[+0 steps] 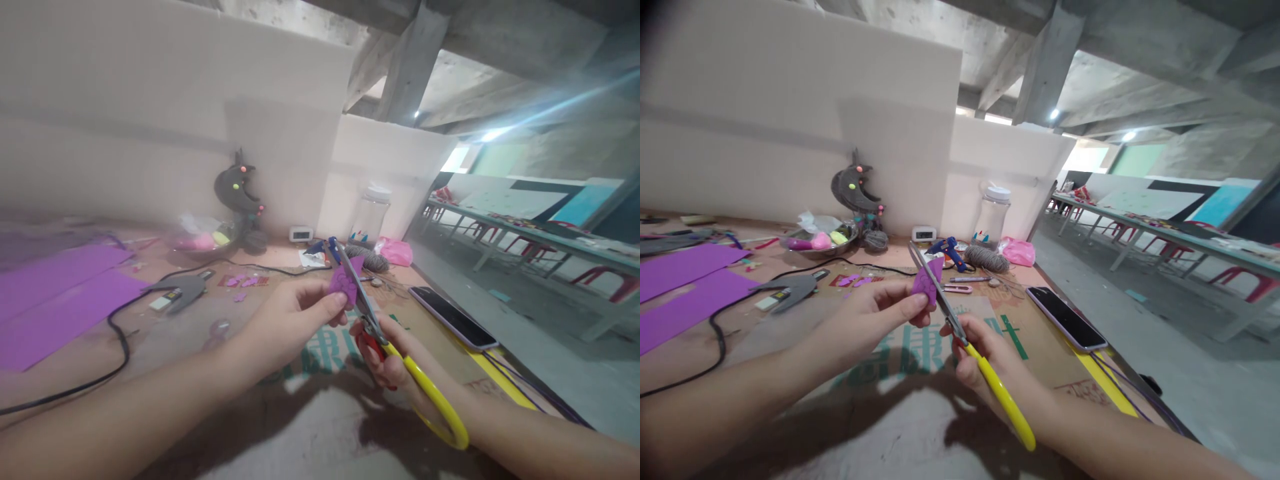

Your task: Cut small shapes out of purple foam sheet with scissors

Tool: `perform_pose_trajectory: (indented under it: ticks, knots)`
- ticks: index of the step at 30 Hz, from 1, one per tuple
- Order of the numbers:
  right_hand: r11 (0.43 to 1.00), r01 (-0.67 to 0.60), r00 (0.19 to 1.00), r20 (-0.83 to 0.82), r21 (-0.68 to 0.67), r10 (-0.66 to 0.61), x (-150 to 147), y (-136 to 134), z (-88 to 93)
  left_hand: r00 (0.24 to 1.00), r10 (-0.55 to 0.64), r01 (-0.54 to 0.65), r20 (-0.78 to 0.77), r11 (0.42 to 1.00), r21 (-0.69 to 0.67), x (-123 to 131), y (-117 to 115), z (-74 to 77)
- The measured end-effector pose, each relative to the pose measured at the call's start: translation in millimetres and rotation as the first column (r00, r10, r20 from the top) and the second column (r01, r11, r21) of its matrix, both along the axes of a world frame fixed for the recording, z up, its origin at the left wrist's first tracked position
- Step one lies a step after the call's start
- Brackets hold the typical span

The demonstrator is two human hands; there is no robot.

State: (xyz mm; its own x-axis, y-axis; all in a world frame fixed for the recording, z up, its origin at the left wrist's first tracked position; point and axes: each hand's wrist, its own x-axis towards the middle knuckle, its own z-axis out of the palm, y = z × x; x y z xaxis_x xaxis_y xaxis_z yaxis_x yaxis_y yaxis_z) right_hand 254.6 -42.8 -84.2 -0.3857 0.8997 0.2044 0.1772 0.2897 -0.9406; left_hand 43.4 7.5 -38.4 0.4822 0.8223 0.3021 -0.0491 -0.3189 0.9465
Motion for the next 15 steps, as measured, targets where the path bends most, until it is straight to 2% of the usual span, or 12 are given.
perform_pose_trajectory:
  ticks: [7, 15]
  knots:
    - [1.000, 0.001, 1.000, 0.007, -0.006, -0.001, 1.1, -1.8, 0.2, 1.000, -0.006, 0.006, 0.003, 1.000, -0.005, -0.4, 1.5, -2.0]
    - [1.000, 0.015, 1.000, 0.007, 0.000, -0.015, 3.1, -1.7, -3.8, 0.998, 0.052, -0.052, -0.019, 0.998, 0.029, -1.0, 1.9, -1.4]
